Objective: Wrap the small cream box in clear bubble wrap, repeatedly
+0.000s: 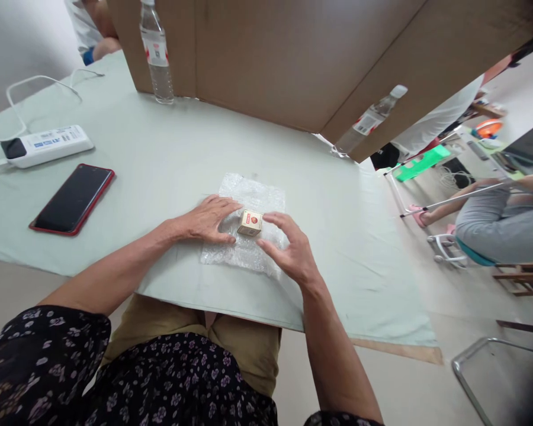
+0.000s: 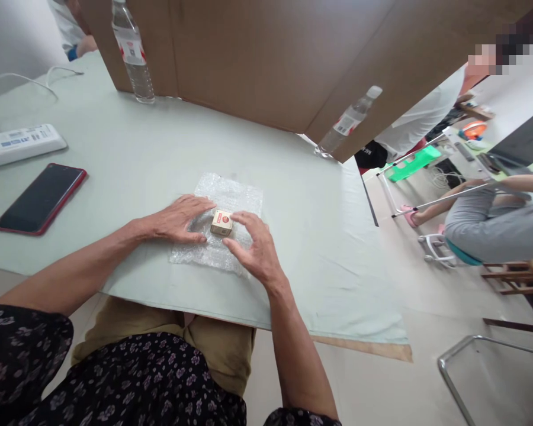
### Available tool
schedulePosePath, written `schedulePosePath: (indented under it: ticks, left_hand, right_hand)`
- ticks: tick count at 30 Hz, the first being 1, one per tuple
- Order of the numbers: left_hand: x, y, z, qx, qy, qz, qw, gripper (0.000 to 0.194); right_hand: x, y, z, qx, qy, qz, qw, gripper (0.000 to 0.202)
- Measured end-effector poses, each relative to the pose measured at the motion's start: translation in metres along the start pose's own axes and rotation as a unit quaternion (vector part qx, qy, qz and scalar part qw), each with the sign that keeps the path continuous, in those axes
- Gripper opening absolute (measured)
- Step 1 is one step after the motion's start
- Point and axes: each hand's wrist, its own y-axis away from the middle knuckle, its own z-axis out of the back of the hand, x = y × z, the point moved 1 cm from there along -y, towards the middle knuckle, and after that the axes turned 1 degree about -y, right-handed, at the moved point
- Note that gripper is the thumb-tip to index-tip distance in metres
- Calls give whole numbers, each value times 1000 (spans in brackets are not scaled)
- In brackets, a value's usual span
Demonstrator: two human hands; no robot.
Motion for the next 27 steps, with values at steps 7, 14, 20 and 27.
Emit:
schedulePosePath:
  ticks: [7,14,20,27]
  left_hand:
    - [6,-5,0,-83,58,31,994,71]
    - [-6,-2,10,-116,187,-2,975,60]
    - [-14,-1,14,-109,235,-10,966,62]
    - [-27,-8,1,-186,275,89,939,24]
  right_hand:
    - [32,49,-14,89,256,101,957,32]
    - [27,34,-27,-39,258,104,960,15]
    - [7,0,-9,-81,106,-37,990,12]
    - [-16,-31,-11,-29,-88,-145,985,15]
